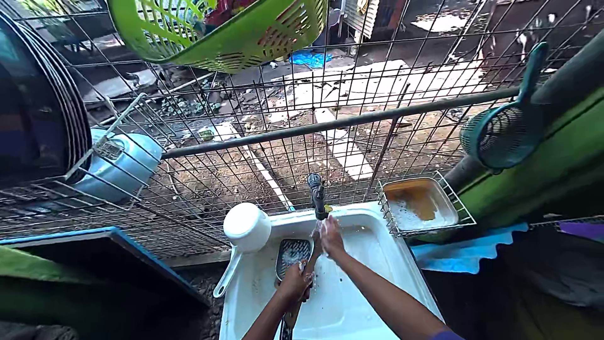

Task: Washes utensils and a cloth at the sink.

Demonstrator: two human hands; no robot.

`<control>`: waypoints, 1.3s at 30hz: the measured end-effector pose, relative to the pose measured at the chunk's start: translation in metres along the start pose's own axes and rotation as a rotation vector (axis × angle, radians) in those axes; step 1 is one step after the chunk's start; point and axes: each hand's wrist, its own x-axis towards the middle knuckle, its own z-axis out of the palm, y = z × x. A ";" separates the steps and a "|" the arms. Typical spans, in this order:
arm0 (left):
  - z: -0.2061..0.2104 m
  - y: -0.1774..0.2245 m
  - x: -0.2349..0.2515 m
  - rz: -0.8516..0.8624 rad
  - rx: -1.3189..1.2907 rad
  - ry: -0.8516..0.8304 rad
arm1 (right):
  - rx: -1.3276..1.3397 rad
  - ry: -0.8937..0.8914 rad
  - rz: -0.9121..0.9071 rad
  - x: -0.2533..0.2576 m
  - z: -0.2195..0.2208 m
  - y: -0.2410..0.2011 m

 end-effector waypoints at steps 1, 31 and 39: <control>-0.001 -0.002 0.005 0.001 -0.020 0.010 | -0.021 0.011 -0.075 -0.017 0.010 -0.008; -0.012 -0.021 0.024 -0.108 -0.073 -0.009 | 0.307 0.178 0.055 -0.023 -0.037 0.020; 0.012 0.002 0.001 -0.134 -0.253 -0.099 | -0.079 0.285 -0.578 -0.019 0.031 0.012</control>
